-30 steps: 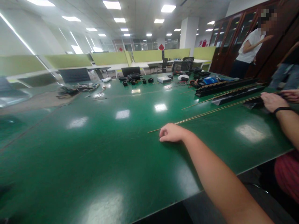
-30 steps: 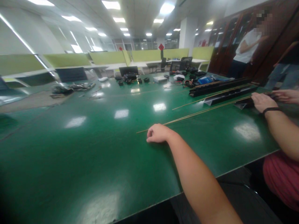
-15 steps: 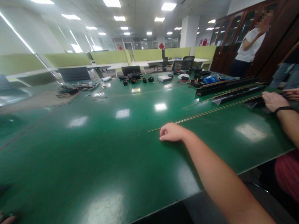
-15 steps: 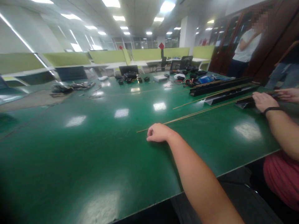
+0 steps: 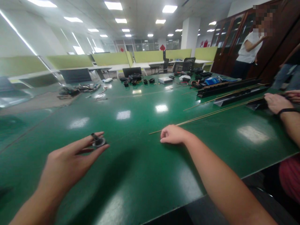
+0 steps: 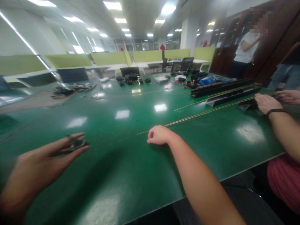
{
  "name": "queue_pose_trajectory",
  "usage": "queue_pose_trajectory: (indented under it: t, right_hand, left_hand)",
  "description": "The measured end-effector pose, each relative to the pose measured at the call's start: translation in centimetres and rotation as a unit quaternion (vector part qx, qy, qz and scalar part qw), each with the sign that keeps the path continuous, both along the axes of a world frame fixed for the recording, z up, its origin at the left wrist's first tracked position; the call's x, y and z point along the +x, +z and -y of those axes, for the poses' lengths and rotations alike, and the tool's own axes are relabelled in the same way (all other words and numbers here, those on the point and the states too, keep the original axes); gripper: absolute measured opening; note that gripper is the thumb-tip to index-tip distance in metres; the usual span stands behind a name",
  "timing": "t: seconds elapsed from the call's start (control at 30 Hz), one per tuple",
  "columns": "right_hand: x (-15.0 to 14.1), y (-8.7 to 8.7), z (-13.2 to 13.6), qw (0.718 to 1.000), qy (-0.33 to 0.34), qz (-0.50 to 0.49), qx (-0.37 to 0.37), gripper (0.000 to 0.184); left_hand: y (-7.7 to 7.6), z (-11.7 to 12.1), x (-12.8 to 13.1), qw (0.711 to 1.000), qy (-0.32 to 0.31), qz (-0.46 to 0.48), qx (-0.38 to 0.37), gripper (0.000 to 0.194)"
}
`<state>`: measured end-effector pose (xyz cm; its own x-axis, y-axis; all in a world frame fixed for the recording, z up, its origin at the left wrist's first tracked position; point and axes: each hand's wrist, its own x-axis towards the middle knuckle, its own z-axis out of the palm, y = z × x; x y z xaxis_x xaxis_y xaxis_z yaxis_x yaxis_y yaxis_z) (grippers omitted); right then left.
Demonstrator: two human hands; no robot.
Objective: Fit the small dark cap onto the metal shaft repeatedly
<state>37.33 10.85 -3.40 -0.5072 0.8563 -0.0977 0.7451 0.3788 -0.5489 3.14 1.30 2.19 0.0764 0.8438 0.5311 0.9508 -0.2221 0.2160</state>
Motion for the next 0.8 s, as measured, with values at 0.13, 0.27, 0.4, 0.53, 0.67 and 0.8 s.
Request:
queue_pose_trajectory:
  t: [0.13, 0.27, 0.4, 0.53, 0.67, 0.8]
  right_hand:
    - [0.0, 0.0, 0.0, 1.0, -0.004, 0.005, 0.001, 0.022]
    - [0.0, 0.0, 0.0, 1.0, 0.001, 0.006, 0.009, 0.022]
    - [-0.1, -0.3, -0.2, 1.0, 0.001, 0.004, 0.019, 0.02]
    - [-0.2, -0.7, -0.3, 1.0, -0.007, 0.005, 0.027, 0.02]
    - [-0.3, -0.9, -0.3, 0.999, -0.016, 0.012, 0.036, 0.017]
    - [-0.4, -1.0, -0.2, 0.999, -0.028, 0.015, 0.033, 0.021]
  left_hand:
    - [-1.4, -3.5, 5.7, 0.969, -0.237, 0.005, -0.069, 0.035]
    - [-4.7, -5.2, 9.9, 0.91, -0.385, 0.019, -0.151, 0.032]
    - [-8.0, -4.7, 11.7, 0.899, -0.395, 0.063, -0.177, 0.037]
    - [-8.8, -4.1, 12.0, 0.904, -0.376, 0.104, -0.175, 0.041]
    - [-8.3, -4.3, 11.9, 0.906, -0.358, 0.133, -0.183, 0.029]
    - [-8.0, -4.6, 11.8, 0.89, -0.34, 0.165, -0.256, 0.031]
